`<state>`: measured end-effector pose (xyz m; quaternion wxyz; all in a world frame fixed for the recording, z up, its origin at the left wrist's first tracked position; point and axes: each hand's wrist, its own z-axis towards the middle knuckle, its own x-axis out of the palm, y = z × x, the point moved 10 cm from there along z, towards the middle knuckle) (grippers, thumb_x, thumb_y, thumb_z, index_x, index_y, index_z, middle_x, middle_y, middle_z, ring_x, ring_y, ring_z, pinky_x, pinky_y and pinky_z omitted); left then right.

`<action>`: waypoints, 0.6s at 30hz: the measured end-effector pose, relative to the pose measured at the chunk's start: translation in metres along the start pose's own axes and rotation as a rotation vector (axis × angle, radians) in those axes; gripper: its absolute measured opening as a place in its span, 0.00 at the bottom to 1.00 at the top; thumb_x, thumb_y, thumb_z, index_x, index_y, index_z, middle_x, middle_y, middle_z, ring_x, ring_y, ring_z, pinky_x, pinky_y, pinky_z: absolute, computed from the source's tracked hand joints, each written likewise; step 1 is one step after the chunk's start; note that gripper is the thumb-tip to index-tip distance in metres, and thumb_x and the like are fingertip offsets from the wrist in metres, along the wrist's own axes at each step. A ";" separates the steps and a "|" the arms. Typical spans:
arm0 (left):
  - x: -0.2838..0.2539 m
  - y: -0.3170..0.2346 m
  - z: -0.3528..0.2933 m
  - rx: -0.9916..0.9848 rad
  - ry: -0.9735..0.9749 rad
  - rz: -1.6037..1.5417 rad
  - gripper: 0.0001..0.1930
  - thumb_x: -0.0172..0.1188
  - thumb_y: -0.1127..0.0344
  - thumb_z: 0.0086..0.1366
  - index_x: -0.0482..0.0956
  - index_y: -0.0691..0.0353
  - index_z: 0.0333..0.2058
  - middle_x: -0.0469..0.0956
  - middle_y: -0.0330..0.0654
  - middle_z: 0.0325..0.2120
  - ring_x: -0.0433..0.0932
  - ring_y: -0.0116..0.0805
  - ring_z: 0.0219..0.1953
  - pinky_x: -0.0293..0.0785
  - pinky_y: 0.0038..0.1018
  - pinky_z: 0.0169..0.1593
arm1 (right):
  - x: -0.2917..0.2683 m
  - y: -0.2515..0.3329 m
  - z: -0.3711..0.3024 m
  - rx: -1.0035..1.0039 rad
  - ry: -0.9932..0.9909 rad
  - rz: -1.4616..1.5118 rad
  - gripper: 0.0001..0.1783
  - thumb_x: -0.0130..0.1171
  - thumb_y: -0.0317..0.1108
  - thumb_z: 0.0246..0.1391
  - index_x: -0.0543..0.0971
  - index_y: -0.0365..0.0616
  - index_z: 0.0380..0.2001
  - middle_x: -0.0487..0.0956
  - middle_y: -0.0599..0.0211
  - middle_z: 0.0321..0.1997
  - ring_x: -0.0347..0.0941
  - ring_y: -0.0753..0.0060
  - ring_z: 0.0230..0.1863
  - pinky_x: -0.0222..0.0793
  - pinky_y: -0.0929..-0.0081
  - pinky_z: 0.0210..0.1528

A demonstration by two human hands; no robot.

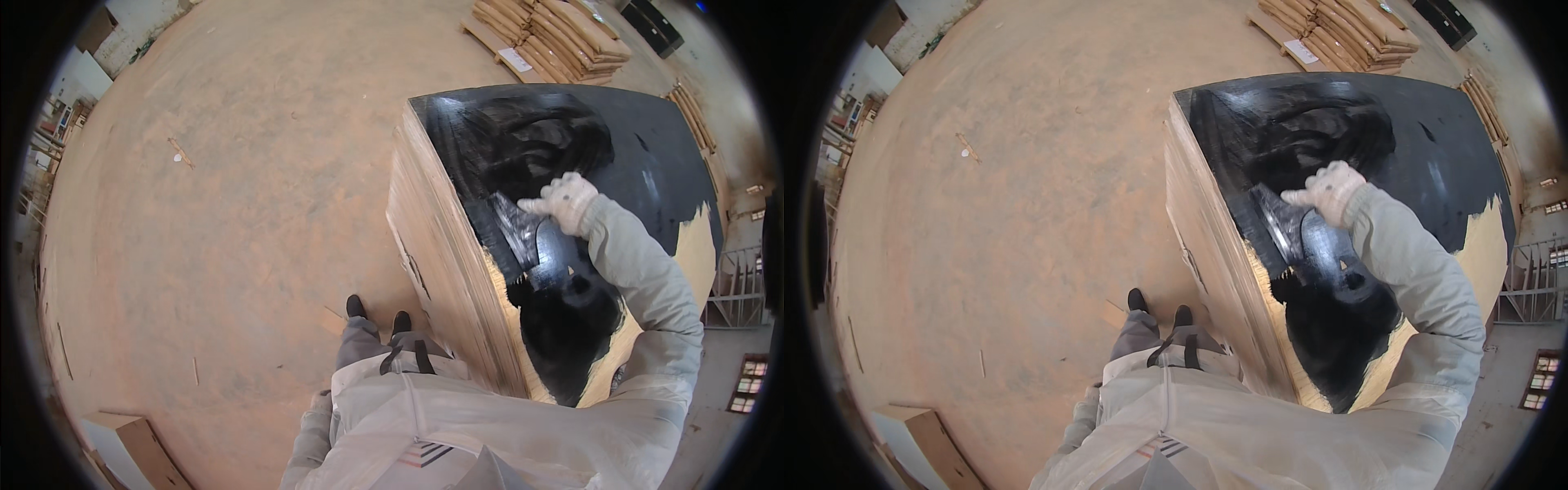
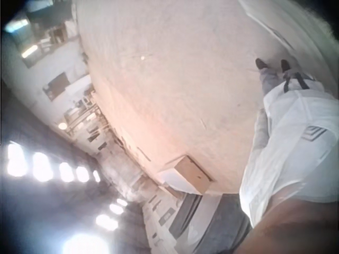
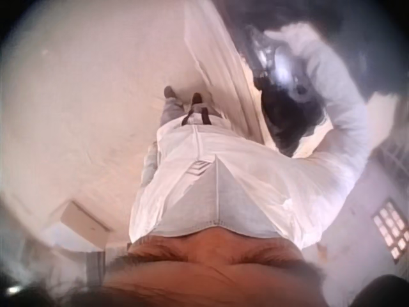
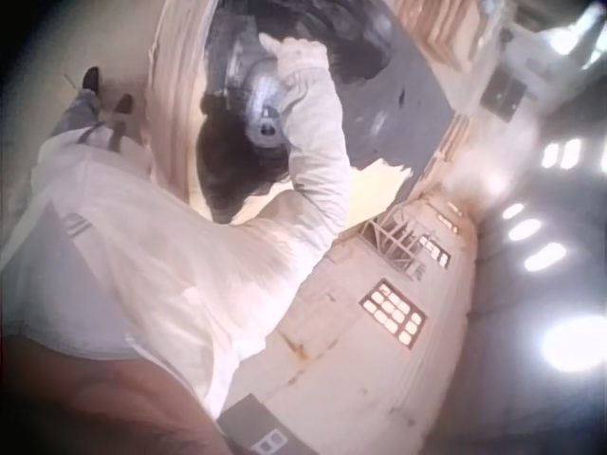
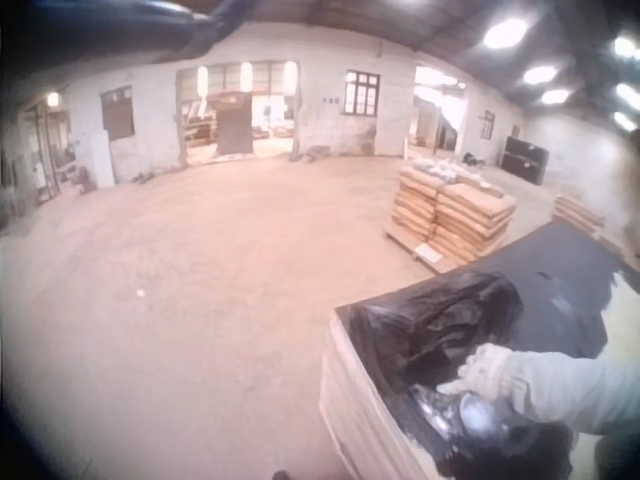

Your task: The person applies black paint to a large wooden board using a brush. They repeatedly dip the brush into a paint container and spread the paint across the surface, working from one side to the other.

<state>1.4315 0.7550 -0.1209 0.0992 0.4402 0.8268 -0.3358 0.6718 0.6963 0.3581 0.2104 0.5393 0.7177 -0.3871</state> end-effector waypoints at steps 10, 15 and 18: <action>-0.051 -0.089 0.006 -0.129 -0.120 -0.370 0.21 0.59 0.64 0.73 0.79 0.67 0.61 0.86 0.49 0.37 0.82 0.37 0.18 0.70 0.30 0.18 | -0.002 0.002 0.012 0.057 -0.015 0.045 0.41 0.59 0.28 0.60 0.70 0.79 0.74 0.86 0.56 0.55 0.84 0.49 0.56 0.78 0.57 0.59; 0.000 -0.038 -0.015 -0.211 -0.037 -0.335 0.22 0.61 0.65 0.72 0.78 0.68 0.62 0.86 0.50 0.39 0.83 0.41 0.19 0.74 0.34 0.21 | 0.037 0.025 -0.060 0.108 0.085 0.078 0.38 0.55 0.30 0.62 0.73 0.82 0.72 0.84 0.65 0.59 0.79 0.59 0.64 0.69 0.61 0.70; 0.020 -0.006 -0.018 -0.175 -0.012 -0.285 0.23 0.60 0.66 0.73 0.77 0.68 0.62 0.86 0.51 0.40 0.84 0.43 0.21 0.76 0.37 0.22 | 0.054 -0.040 -0.041 0.261 -0.075 0.249 0.40 0.60 0.25 0.57 0.76 0.75 0.71 0.86 0.55 0.56 0.83 0.49 0.58 0.77 0.61 0.63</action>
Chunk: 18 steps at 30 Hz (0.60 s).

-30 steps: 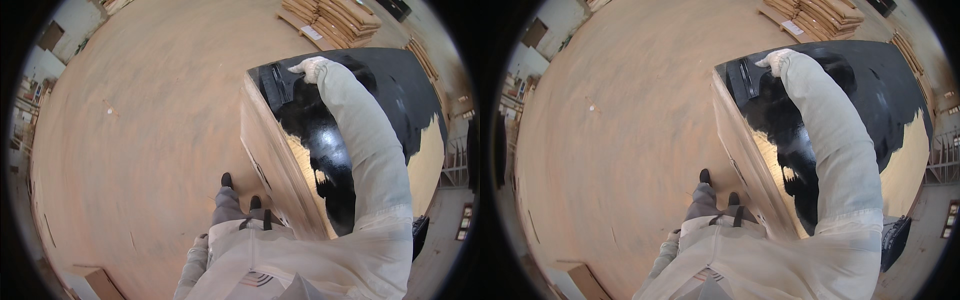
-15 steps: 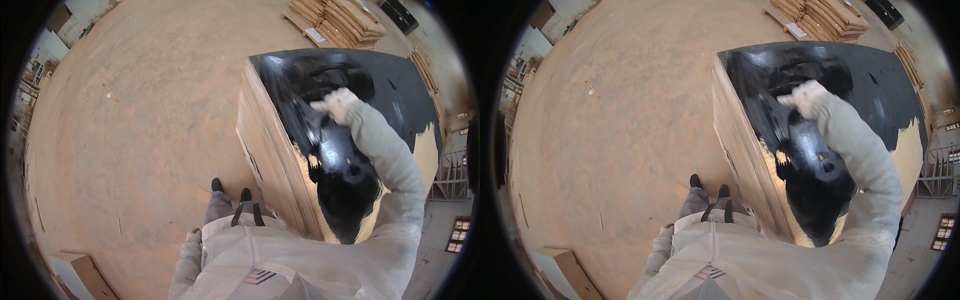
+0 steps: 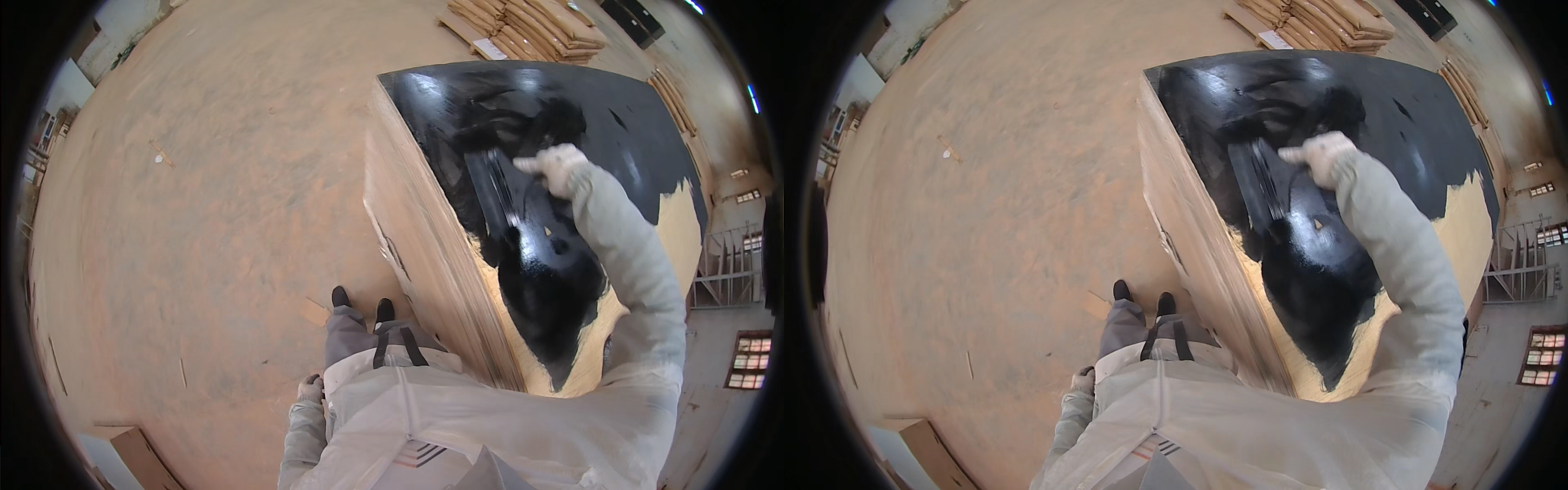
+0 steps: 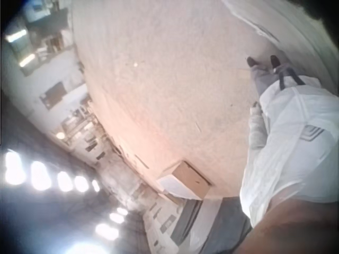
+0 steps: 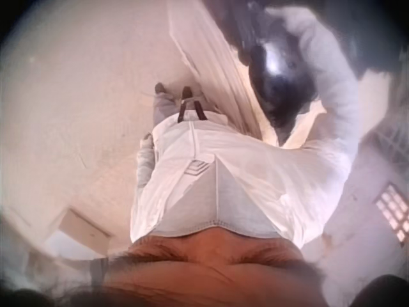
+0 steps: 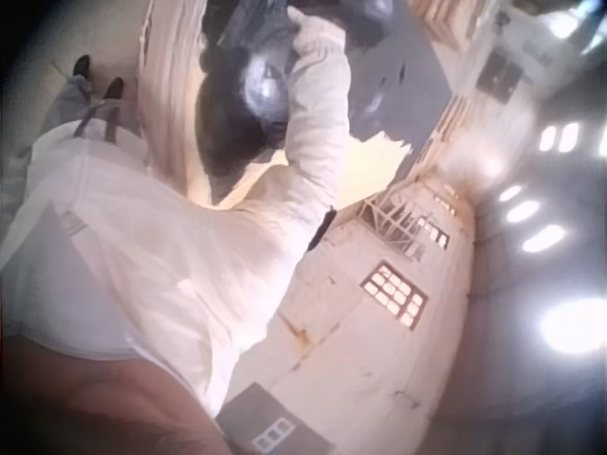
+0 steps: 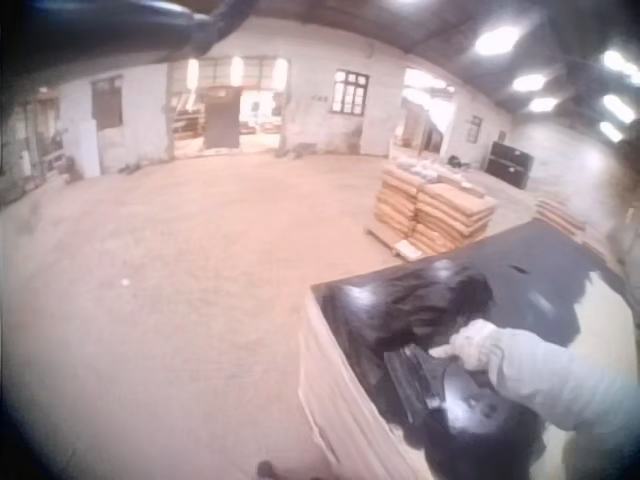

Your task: The person applies black paint to a large wooden board using a brush. They repeatedly dip the brush into a paint container and spread the paint across the surface, working from one side to the other.

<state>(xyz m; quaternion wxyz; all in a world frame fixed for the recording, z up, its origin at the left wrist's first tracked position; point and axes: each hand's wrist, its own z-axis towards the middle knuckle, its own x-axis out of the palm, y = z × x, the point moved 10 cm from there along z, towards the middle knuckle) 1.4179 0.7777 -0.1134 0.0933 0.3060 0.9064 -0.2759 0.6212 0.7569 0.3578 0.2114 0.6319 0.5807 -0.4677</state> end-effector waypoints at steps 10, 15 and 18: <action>-0.008 0.028 -0.015 -0.084 0.014 -0.031 0.23 0.59 0.65 0.73 0.77 0.68 0.63 0.86 0.51 0.37 0.84 0.44 0.20 0.77 0.36 0.20 | 0.031 0.050 -0.060 -0.176 0.198 -0.210 0.41 0.61 0.34 0.61 0.69 0.84 0.74 0.83 0.68 0.62 0.76 0.61 0.67 0.66 0.59 0.73; -0.017 0.038 -0.011 -0.007 -0.011 -0.039 0.21 0.59 0.67 0.73 0.78 0.70 0.61 0.86 0.51 0.35 0.83 0.44 0.21 0.80 0.36 0.21 | 0.009 -0.002 -0.040 0.102 0.044 0.016 0.41 0.62 0.25 0.56 0.75 0.76 0.71 0.83 0.56 0.63 0.79 0.49 0.64 0.73 0.64 0.69; -0.024 0.075 -0.016 0.002 -0.025 -0.080 0.21 0.59 0.68 0.73 0.79 0.71 0.60 0.85 0.52 0.35 0.82 0.42 0.20 0.79 0.35 0.19 | 0.003 0.038 -0.028 0.053 0.028 -0.058 0.43 0.61 0.23 0.55 0.74 0.76 0.72 0.85 0.55 0.60 0.81 0.50 0.62 0.76 0.63 0.66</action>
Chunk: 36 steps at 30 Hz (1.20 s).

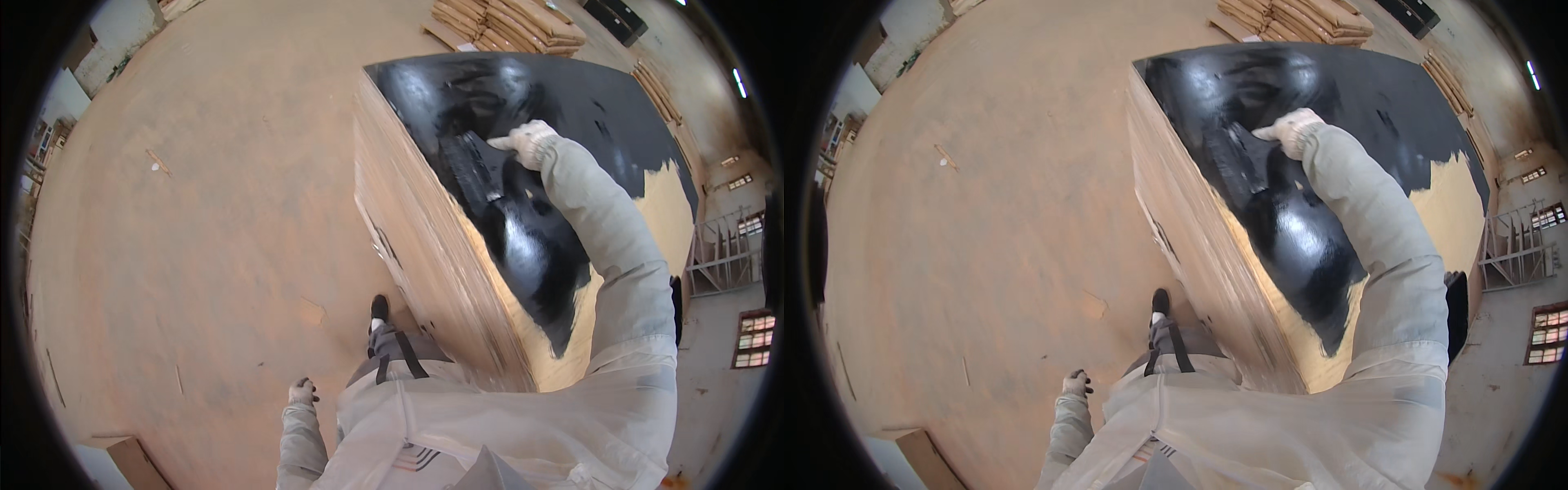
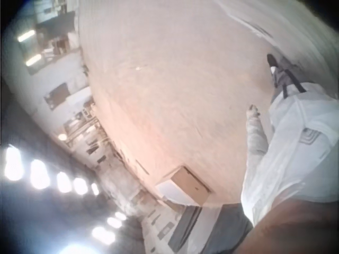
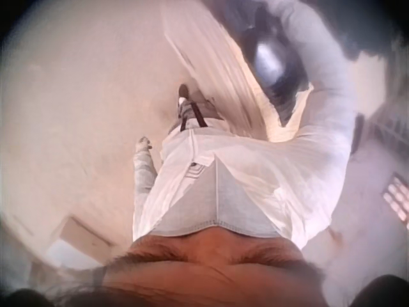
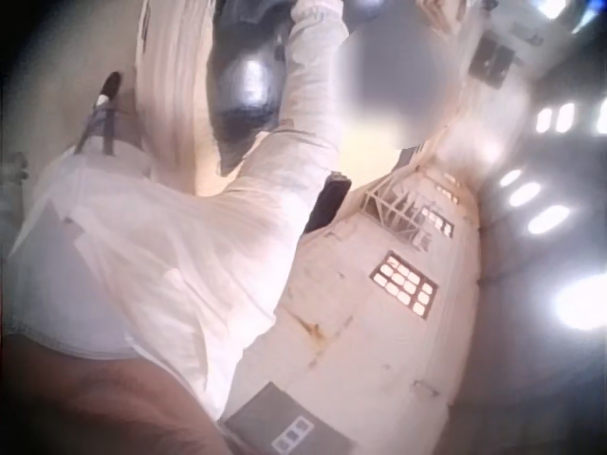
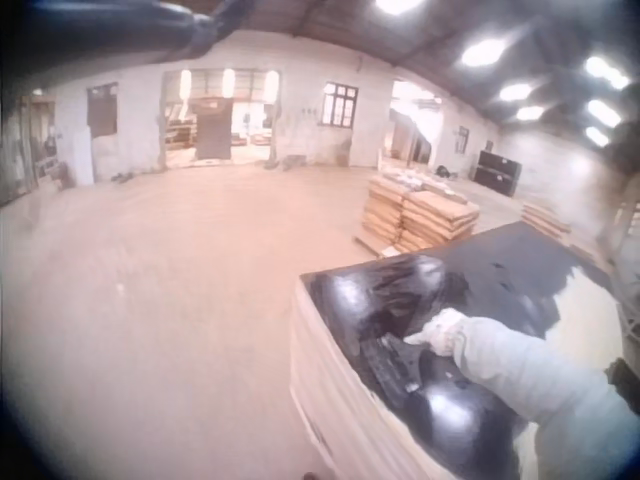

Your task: The person applies black paint to a large wooden board using a brush. They repeatedly dip the brush into a paint container and spread the paint across the surface, working from one side to the other.

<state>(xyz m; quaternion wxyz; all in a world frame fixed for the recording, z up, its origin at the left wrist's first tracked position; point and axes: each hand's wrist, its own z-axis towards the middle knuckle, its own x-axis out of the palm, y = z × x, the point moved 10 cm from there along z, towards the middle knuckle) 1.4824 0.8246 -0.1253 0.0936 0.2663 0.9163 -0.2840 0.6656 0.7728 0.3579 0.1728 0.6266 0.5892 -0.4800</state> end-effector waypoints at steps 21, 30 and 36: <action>0.034 0.091 -0.075 -0.104 0.051 0.046 0.22 0.59 0.67 0.72 0.79 0.71 0.61 0.85 0.55 0.39 0.84 0.45 0.25 0.83 0.38 0.23 | 0.033 0.052 -0.091 -0.094 0.055 -0.203 0.37 0.55 0.27 0.66 0.72 0.81 0.73 0.83 0.61 0.64 0.79 0.57 0.65 0.72 0.62 0.69; 0.067 0.074 -0.074 -0.128 0.112 0.085 0.21 0.60 0.67 0.73 0.78 0.70 0.61 0.85 0.54 0.38 0.84 0.44 0.25 0.82 0.38 0.23 | 0.077 0.028 -0.109 -0.191 -0.034 -0.111 0.37 0.67 0.34 0.55 0.79 0.82 0.67 0.87 0.64 0.50 0.82 0.51 0.53 0.75 0.58 0.61; 0.066 0.056 -0.075 -0.074 0.082 0.076 0.22 0.59 0.66 0.72 0.78 0.70 0.61 0.85 0.54 0.39 0.84 0.43 0.26 0.81 0.35 0.23 | 0.028 0.025 -0.018 -0.007 0.028 0.076 0.24 0.63 0.42 0.68 0.80 0.72 0.66 0.86 0.71 0.61 0.84 0.63 0.59 0.77 0.72 0.63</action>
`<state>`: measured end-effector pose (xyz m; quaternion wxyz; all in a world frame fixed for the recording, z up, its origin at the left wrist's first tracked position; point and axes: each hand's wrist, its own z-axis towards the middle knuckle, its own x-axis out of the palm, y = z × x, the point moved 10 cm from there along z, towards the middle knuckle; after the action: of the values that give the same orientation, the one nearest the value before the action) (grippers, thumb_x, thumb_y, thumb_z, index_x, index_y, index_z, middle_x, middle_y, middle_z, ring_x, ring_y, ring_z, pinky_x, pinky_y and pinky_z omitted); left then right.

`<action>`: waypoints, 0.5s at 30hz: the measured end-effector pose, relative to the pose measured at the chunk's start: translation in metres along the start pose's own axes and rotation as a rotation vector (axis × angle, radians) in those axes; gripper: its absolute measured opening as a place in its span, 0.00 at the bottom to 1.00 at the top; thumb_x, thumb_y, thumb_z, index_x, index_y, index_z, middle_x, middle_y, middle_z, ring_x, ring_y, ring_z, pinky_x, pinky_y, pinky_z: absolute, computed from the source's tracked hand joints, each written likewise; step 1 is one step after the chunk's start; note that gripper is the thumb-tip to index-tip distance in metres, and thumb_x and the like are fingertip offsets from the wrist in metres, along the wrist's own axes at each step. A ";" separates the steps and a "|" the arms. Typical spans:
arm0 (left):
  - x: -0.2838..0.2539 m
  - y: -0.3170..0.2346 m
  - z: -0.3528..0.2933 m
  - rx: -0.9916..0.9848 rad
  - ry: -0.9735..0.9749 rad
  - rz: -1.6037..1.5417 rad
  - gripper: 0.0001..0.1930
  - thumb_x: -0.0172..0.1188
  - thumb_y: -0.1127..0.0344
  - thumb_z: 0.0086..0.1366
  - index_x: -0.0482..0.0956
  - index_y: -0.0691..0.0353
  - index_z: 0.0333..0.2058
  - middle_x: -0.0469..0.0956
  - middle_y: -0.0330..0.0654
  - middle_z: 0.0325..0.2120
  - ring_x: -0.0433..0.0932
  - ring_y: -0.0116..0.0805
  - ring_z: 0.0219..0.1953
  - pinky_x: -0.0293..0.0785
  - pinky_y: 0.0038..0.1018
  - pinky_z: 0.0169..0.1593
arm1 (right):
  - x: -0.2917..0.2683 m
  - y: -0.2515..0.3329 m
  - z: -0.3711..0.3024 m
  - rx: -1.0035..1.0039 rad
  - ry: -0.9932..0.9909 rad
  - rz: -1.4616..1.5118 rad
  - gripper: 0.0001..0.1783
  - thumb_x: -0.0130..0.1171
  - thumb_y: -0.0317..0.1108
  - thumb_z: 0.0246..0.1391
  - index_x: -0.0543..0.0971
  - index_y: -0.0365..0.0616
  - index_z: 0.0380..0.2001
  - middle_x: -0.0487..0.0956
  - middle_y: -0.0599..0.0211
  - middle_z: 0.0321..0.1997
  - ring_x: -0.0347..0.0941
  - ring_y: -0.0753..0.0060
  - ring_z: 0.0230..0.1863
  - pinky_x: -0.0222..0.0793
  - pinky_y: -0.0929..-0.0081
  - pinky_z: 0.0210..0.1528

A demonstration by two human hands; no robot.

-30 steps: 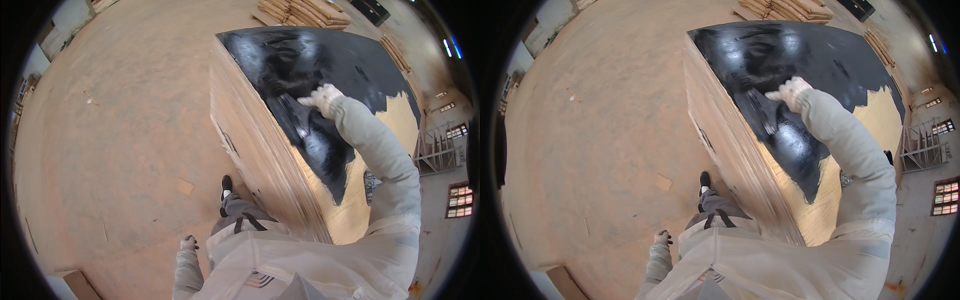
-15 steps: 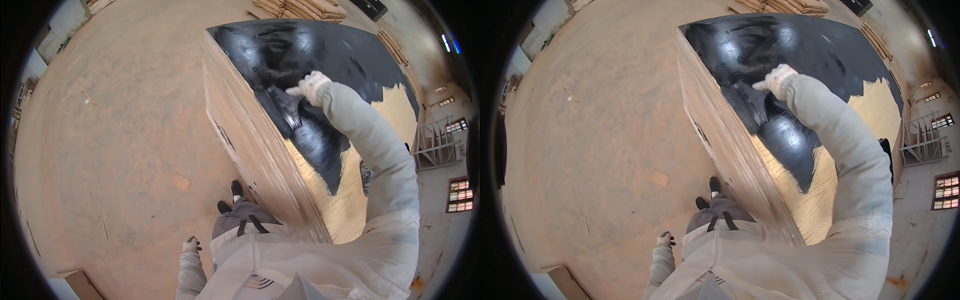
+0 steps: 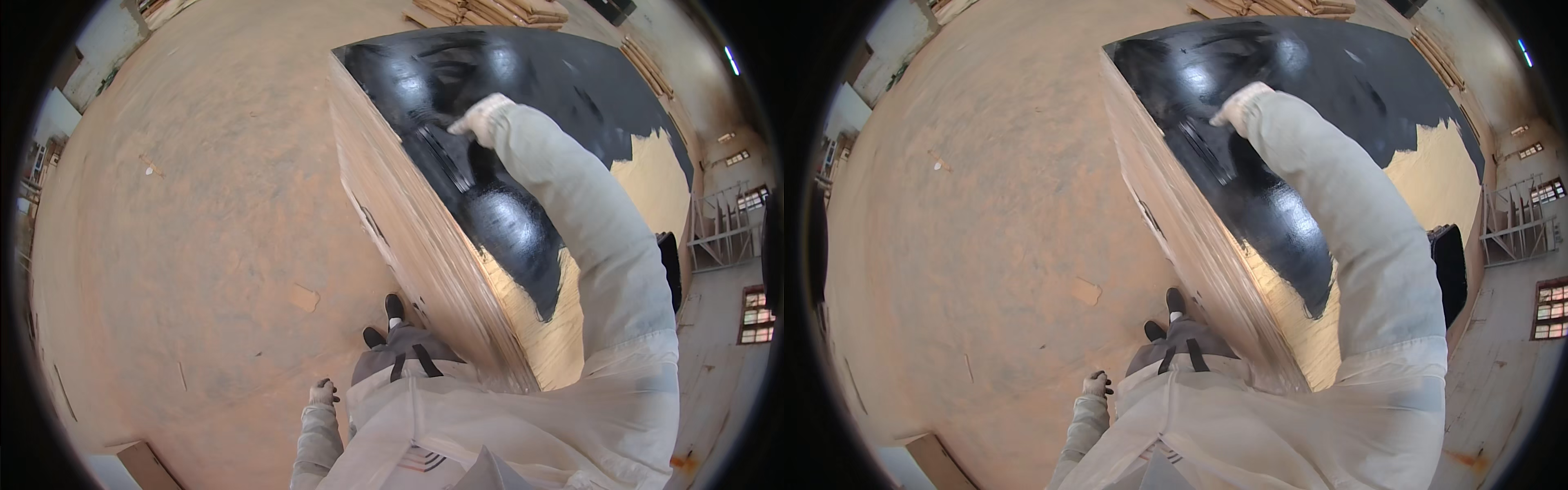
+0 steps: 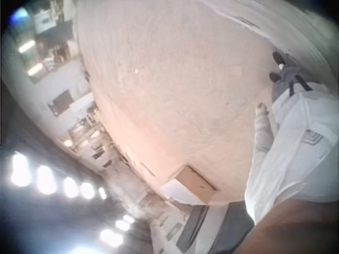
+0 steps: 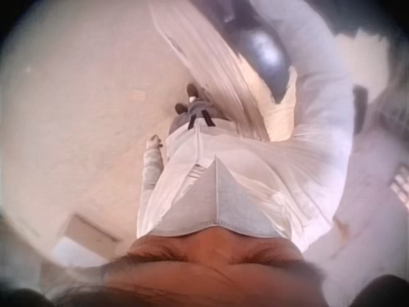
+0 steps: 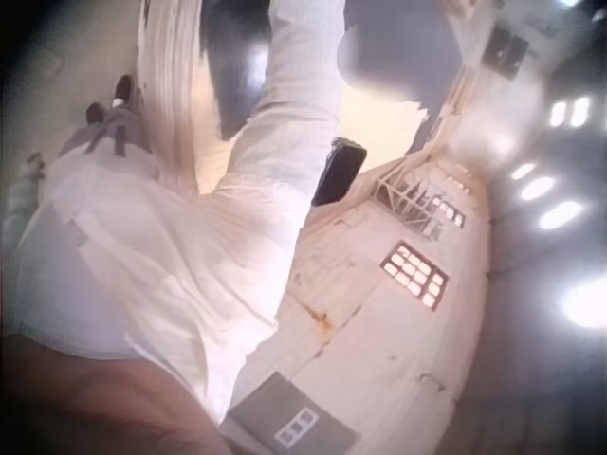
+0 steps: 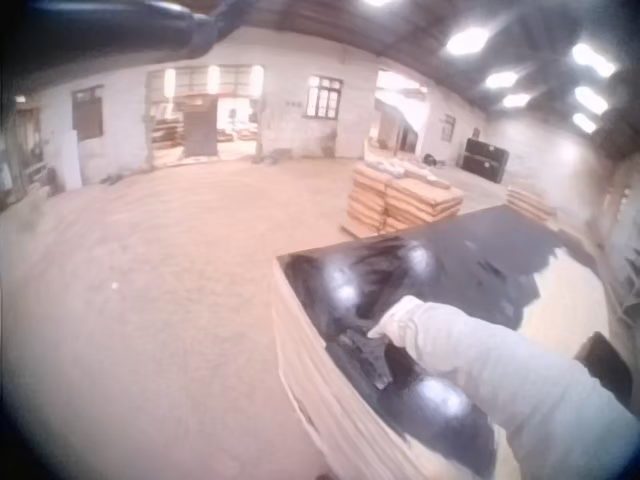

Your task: The person applies black paint to a large wooden board using a brush. They repeatedly dip the brush into a paint container and spread the paint across the surface, working from one side to the other.

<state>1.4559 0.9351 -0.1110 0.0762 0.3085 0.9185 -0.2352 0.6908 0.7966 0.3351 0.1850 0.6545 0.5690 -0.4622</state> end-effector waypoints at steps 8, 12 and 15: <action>-0.008 -0.006 0.003 -0.017 0.022 0.100 0.23 0.60 0.64 0.72 0.78 0.70 0.62 0.86 0.54 0.38 0.84 0.43 0.21 0.78 0.36 0.23 | -0.006 0.004 -0.027 0.083 0.063 -0.030 0.28 0.60 0.42 0.70 0.75 0.80 0.70 0.83 0.72 0.65 0.81 0.57 0.64 0.77 0.63 0.65; 0.000 -0.005 0.006 -0.020 0.065 0.124 0.23 0.60 0.64 0.73 0.78 0.71 0.62 0.86 0.54 0.38 0.84 0.43 0.21 0.77 0.37 0.23 | 0.041 0.010 -0.079 0.061 0.210 -0.168 0.25 0.51 0.49 0.76 0.72 0.77 0.73 0.83 0.72 0.65 0.80 0.62 0.66 0.76 0.66 0.66; 0.015 -0.011 0.010 -0.032 0.112 0.133 0.23 0.59 0.64 0.73 0.78 0.71 0.61 0.86 0.54 0.39 0.83 0.44 0.21 0.78 0.37 0.23 | 0.069 0.028 -0.157 -0.031 0.199 -0.354 0.28 0.47 0.41 0.76 0.69 0.81 0.75 0.85 0.70 0.60 0.80 0.65 0.63 0.71 0.66 0.65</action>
<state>1.4372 0.9302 -0.1202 0.0450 0.3801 0.9025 -0.1975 0.7732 0.9489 0.3496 0.0538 0.5837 0.6978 -0.4117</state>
